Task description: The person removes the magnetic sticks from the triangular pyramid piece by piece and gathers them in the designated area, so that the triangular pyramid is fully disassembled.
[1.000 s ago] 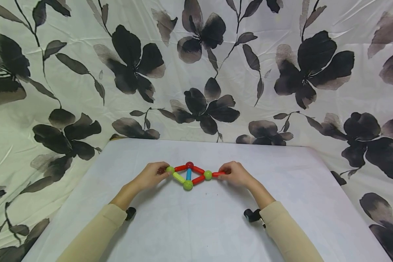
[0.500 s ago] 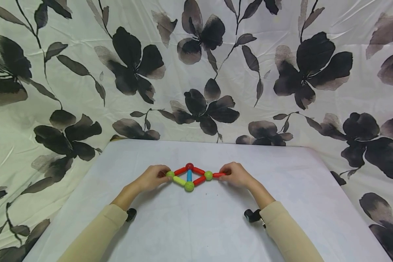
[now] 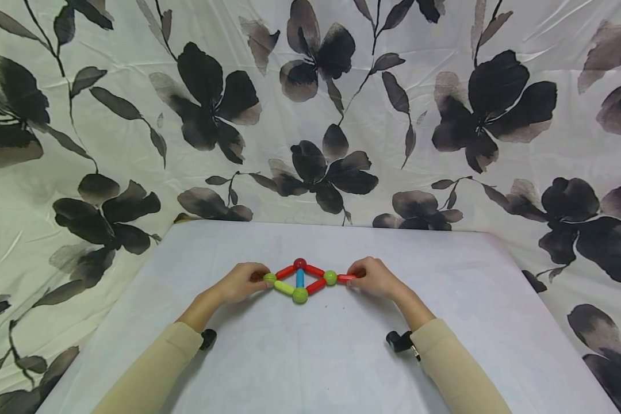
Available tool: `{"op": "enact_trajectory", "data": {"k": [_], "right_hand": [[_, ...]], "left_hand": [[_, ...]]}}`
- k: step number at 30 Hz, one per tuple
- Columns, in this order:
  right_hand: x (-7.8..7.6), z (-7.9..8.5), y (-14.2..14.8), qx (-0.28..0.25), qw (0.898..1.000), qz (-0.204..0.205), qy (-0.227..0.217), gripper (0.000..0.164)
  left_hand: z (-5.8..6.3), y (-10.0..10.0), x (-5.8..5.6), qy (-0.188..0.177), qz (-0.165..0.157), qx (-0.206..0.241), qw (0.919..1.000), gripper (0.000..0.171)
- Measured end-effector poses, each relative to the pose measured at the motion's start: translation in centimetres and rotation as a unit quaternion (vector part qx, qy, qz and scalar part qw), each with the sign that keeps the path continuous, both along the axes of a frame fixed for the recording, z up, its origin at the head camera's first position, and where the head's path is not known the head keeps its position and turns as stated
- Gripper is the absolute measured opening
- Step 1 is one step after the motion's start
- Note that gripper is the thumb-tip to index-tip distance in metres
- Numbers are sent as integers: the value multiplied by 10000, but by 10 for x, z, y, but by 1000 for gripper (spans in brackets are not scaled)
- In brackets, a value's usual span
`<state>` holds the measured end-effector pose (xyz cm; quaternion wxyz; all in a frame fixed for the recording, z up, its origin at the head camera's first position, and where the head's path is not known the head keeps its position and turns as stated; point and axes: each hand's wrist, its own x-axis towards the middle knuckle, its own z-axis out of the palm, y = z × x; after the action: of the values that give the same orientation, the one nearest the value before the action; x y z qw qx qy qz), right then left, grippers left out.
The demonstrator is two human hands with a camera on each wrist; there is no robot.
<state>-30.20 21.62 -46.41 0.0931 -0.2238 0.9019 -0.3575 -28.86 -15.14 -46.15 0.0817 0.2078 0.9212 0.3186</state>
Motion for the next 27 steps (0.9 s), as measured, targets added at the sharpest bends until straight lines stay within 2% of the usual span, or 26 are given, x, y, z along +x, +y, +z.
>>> {"op": "enact_trajectory", "data": {"k": [11, 17, 27], "right_hand": [[2, 2, 0, 35, 10000, 43, -48, 16], [2, 2, 0, 98, 9999, 78, -103, 16], [4, 5, -1, 168, 9995, 150, -233, 13]], "left_hand": [[0, 2, -2, 6, 13, -72, 10000, 27], [1, 4, -2, -111, 124, -94, 9998, 29], [0, 4, -3, -187, 126, -62, 9997, 30]]}}
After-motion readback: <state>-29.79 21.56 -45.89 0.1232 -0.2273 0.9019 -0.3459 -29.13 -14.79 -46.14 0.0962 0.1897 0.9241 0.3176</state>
